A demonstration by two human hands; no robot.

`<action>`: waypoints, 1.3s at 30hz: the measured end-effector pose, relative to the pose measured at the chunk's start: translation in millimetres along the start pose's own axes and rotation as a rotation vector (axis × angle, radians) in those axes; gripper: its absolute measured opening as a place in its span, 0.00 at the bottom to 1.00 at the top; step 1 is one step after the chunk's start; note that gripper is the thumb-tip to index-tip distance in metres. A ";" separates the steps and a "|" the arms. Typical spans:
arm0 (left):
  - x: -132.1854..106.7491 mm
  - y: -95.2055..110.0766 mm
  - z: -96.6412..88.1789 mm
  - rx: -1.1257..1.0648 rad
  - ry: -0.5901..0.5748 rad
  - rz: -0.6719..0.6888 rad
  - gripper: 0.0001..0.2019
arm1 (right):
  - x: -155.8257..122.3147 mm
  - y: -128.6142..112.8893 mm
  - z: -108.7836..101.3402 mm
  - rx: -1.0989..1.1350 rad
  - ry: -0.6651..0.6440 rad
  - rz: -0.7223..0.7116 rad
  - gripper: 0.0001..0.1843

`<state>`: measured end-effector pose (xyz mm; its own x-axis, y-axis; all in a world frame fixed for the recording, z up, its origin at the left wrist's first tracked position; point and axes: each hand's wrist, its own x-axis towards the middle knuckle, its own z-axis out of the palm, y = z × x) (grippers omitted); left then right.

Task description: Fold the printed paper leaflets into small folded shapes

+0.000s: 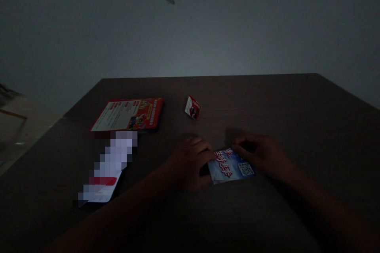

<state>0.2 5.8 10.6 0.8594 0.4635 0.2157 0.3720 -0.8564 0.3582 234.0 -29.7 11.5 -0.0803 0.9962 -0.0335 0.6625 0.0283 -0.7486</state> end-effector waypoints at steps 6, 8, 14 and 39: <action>-1.3 10.8 -6.3 0.021 -0.030 0.000 0.32 | -2.1 5.0 -5.2 -0.295 0.057 -0.122 0.11; -1.5 13.4 -5.3 0.046 -0.045 -0.020 0.26 | -5.2 2.8 -4.8 -0.354 0.064 -0.227 0.10; -2.9 20.2 2.9 0.145 -0.043 -0.114 0.19 | -24.6 -17.0 12.8 -0.472 -0.019 -0.585 0.13; -15.5 40.1 27.0 0.496 0.087 -0.205 0.19 | -33.7 -18.7 44.0 -0.696 -0.031 -0.572 0.21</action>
<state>11.3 -41.9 -3.0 0.7274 0.6314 0.2688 0.6679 -0.7413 -0.0659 191.6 -67.5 -2.5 -0.5496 0.8123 0.1953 0.8154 0.5725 -0.0865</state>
